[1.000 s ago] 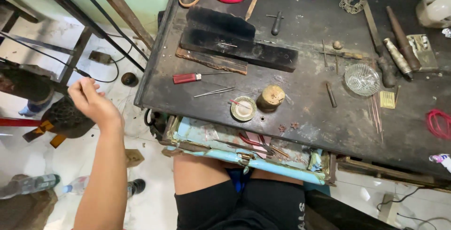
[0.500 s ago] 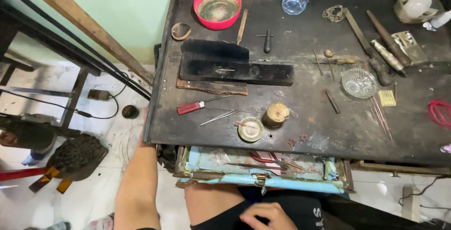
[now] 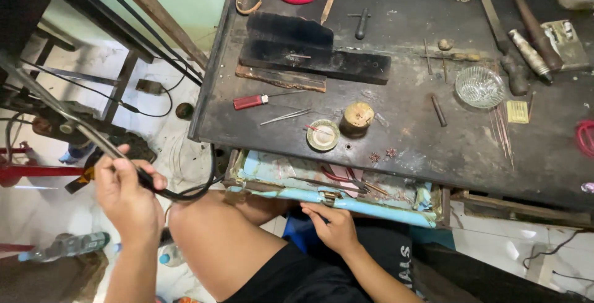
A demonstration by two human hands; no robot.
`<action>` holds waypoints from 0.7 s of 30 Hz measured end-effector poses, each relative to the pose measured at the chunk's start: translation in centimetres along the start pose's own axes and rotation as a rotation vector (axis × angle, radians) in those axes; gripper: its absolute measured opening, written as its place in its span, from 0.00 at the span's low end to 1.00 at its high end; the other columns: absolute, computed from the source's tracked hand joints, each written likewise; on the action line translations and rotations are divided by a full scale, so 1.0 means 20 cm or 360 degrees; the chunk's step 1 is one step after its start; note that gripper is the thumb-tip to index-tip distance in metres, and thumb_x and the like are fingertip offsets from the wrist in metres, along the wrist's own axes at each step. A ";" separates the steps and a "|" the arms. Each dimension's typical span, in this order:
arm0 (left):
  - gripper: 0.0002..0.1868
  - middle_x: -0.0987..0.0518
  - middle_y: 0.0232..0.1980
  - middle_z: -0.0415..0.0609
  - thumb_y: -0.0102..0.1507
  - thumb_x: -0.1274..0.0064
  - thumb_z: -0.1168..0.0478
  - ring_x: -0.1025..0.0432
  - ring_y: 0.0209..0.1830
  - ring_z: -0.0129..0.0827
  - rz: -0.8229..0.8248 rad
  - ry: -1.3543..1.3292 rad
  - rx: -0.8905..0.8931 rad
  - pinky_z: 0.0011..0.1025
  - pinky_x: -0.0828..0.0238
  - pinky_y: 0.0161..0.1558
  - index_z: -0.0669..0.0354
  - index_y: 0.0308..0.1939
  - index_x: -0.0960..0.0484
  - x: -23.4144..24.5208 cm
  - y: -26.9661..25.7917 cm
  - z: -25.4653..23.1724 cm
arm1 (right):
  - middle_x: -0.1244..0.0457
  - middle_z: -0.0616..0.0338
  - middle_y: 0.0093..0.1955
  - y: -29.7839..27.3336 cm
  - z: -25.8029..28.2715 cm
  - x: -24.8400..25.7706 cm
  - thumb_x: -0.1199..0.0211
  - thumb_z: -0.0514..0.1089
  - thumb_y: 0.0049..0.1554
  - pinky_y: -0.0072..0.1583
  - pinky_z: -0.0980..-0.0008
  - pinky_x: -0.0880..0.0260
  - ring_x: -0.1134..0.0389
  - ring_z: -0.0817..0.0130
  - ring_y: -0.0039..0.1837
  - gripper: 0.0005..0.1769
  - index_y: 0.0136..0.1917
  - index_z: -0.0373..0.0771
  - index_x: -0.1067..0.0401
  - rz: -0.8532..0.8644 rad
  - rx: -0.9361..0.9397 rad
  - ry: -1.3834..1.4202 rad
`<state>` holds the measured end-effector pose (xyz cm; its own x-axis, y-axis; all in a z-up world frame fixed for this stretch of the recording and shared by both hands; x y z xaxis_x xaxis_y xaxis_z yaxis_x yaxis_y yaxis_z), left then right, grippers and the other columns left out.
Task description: Assembling small jewelry components with pliers and soldering them using a blowtorch
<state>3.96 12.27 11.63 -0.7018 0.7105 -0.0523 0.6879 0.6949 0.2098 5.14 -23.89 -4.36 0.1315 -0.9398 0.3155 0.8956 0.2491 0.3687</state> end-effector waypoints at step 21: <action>0.15 0.11 0.51 0.60 0.70 0.53 0.53 0.28 0.24 0.23 0.1000 -0.0265 0.0573 0.18 0.35 0.20 0.63 0.47 0.21 -0.63 -0.74 0.29 | 0.30 0.59 0.36 0.12 0.20 -0.20 0.33 0.40 0.59 0.46 0.73 0.27 0.30 0.74 0.41 0.08 0.40 0.35 0.25 0.0235 -0.0362 0.0859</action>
<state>3.64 -6.31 3.61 -0.1380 0.9737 -0.1811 0.9887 0.1247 -0.0828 5.03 -18.54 -1.17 0.4050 -0.9000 -0.1610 0.9121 0.3854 0.1397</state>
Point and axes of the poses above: each hand's wrist, its own y-axis towards the middle knuckle, its own x-axis out of the back of the hand, z = x × y, the point moved 7 cm from there along y, towards the middle knuckle
